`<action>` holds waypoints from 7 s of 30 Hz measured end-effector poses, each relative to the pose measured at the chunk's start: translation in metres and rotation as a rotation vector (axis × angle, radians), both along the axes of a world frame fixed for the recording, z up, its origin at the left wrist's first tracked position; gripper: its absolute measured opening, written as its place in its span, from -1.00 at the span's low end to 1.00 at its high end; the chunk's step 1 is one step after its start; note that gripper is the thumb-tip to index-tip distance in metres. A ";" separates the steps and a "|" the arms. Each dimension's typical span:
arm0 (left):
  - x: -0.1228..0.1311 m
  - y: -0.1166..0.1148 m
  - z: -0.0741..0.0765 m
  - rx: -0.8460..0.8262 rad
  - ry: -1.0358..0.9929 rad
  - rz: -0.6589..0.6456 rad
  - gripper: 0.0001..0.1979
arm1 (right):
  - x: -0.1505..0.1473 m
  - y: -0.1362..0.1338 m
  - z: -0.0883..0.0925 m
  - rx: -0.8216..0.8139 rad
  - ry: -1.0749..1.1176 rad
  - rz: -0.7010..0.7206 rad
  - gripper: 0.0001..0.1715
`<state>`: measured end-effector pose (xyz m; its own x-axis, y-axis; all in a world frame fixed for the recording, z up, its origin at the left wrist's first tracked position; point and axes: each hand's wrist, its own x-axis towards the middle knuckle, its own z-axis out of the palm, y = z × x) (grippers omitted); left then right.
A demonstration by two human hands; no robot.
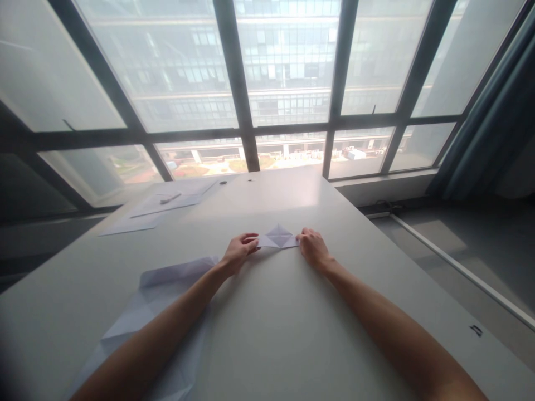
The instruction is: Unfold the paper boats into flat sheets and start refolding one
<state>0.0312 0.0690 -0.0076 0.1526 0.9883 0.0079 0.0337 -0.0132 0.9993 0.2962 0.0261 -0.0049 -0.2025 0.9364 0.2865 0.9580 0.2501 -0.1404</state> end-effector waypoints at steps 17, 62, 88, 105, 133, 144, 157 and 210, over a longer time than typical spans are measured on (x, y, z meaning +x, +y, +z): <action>-0.004 -0.008 0.012 0.256 0.585 -0.040 -0.85 | 0.000 0.001 0.001 0.040 -0.052 0.011 -0.73; 0.012 -0.032 0.018 0.651 1.127 -0.140 -0.70 | -0.013 -0.010 0.006 -0.003 0.072 0.119 -0.71; 0.008 -0.026 0.015 0.649 0.896 -0.097 -0.65 | -0.009 0.011 -0.016 0.144 0.765 0.198 -0.62; 0.011 -0.023 0.009 0.550 0.787 -0.041 -0.67 | -0.017 -0.005 -0.005 0.167 0.548 0.612 -0.65; 0.006 -0.022 -0.003 0.759 1.111 -0.531 -0.32 | -0.013 0.005 -0.020 0.103 0.334 0.460 -0.59; 0.005 -0.021 -0.002 0.742 1.127 -0.570 -0.33 | -0.003 0.010 -0.024 0.135 0.361 0.341 -0.68; 0.004 -0.021 -0.005 0.767 1.102 -0.563 -0.33 | -0.005 0.008 -0.023 0.083 0.301 0.312 -0.72; 0.006 -0.022 -0.004 0.721 1.079 -0.518 -0.29 | -0.005 0.010 -0.026 0.093 0.309 0.322 -0.75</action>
